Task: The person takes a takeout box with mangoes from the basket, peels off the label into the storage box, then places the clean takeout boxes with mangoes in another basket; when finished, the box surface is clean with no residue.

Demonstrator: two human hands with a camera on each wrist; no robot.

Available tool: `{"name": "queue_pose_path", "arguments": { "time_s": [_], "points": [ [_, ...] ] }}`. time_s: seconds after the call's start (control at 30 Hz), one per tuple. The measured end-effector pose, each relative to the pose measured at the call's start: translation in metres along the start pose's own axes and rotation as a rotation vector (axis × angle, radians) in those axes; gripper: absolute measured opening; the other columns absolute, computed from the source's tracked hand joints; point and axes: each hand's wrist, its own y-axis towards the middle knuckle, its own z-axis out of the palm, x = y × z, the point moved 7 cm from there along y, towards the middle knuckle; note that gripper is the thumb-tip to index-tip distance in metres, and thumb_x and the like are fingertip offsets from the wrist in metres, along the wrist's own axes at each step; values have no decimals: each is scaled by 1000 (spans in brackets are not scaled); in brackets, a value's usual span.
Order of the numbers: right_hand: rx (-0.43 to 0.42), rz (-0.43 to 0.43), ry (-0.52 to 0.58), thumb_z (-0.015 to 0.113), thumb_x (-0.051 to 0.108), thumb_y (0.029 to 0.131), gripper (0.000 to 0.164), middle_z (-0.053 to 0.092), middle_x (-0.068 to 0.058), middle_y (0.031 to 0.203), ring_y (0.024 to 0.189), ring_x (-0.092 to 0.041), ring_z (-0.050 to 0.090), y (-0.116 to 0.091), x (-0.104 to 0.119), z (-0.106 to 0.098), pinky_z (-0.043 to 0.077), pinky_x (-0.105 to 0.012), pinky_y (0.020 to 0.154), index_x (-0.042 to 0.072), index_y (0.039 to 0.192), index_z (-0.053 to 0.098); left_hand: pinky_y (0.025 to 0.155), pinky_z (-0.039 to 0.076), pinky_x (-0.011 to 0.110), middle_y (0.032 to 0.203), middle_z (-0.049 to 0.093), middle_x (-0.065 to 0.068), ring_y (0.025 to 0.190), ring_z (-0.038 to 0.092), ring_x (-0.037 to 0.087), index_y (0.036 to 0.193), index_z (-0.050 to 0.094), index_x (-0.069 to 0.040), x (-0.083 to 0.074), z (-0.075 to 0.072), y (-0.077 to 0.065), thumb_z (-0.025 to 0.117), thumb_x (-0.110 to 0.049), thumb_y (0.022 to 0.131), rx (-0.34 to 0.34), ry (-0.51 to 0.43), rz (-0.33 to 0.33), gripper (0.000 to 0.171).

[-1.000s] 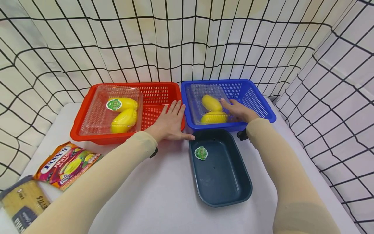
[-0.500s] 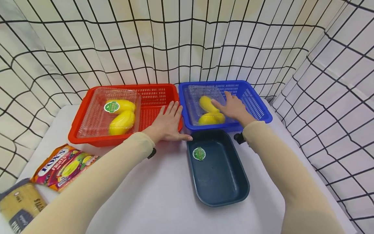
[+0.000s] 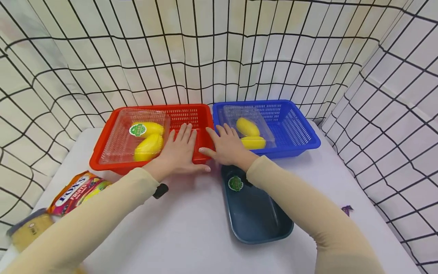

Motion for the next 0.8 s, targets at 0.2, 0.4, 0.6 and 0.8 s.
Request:
{"name": "queue_pose_path", "arguments": {
  "time_s": [0.2, 0.4, 0.6, 0.8],
  "points": [
    [114, 6, 13, 44, 67, 99, 87, 18, -20, 170, 158, -47, 10, 14, 28, 20, 10, -60, 128, 18, 166, 17, 126, 8, 67, 171, 2, 26, 159, -1, 46, 162, 11, 3, 64, -16, -46, 56, -79, 84, -66, -78, -87, 122],
    [190, 38, 64, 38, 68, 100, 89, 3, -20, 172, 158, -47, -2, 18, 36, 29, 10, -61, 128, 15, 166, 10, 123, 6, 72, 168, -4, 32, 156, -3, 52, 161, 5, 8, 150, -10, -95, 53, -77, 88, -63, -169, -230, 121],
    [194, 56, 82, 37, 66, 101, 88, -4, -21, 172, 157, -48, -8, 11, 27, 29, 8, -64, 127, 13, 166, 9, 118, 8, 78, 165, -2, 39, 152, -1, 58, 158, -3, 11, 209, 19, -126, 52, -77, 88, -17, -275, -352, 126],
    [181, 37, 96, 38, 63, 102, 87, -6, -23, 171, 156, -50, -10, 10, 26, 28, 6, -66, 126, 11, 165, 10, 119, 13, 76, 166, 0, 36, 153, 2, 56, 159, -5, 11, 223, 34, -128, 55, -73, 89, 18, -324, -359, 124]
  ]
}}
